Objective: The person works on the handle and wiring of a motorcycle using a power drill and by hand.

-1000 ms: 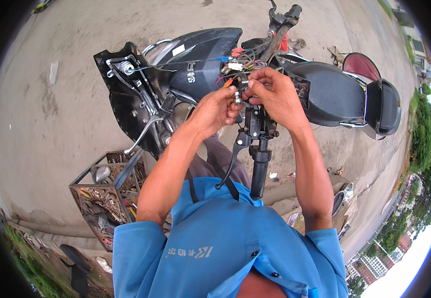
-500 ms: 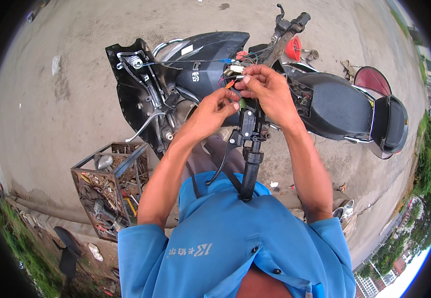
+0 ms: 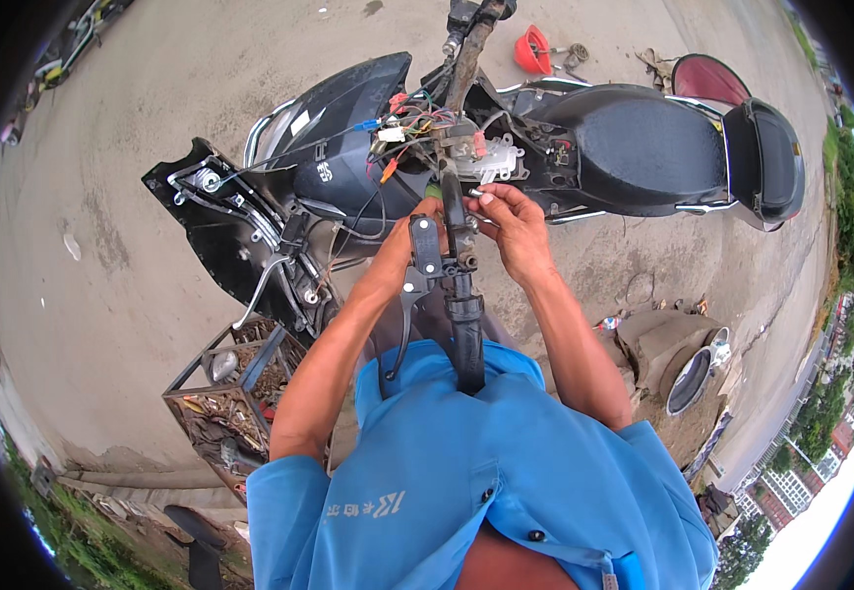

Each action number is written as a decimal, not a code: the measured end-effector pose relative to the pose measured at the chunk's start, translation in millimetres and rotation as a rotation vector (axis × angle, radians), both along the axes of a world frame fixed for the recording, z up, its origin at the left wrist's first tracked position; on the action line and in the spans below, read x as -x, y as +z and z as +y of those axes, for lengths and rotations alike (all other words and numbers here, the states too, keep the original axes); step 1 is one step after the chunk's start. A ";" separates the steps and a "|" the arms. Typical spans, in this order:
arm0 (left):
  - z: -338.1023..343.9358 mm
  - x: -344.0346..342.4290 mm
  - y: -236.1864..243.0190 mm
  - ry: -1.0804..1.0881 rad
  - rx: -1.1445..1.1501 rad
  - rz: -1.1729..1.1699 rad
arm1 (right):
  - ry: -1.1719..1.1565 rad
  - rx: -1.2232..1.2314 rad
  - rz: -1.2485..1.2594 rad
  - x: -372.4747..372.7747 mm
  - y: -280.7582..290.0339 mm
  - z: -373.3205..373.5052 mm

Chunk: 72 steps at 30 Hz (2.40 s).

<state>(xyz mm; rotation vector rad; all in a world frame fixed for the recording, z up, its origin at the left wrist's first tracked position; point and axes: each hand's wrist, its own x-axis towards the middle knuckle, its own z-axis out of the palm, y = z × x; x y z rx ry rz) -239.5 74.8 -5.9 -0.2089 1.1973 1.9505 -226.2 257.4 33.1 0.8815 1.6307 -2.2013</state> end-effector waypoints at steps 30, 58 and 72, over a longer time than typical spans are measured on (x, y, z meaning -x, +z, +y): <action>-0.6 19.4 9.3 -0.248 0.259 0.371 | -0.023 0.266 -0.065 -9.5 -21.7 -5.4; 13.2 9.3 -16.5 0.324 -0.302 0.052 | -0.040 0.087 0.094 -13.6 -28.5 -11.8; 7.4 -7.2 14.6 0.233 0.073 0.163 | 0.062 0.118 0.185 -17.8 -25.1 -15.0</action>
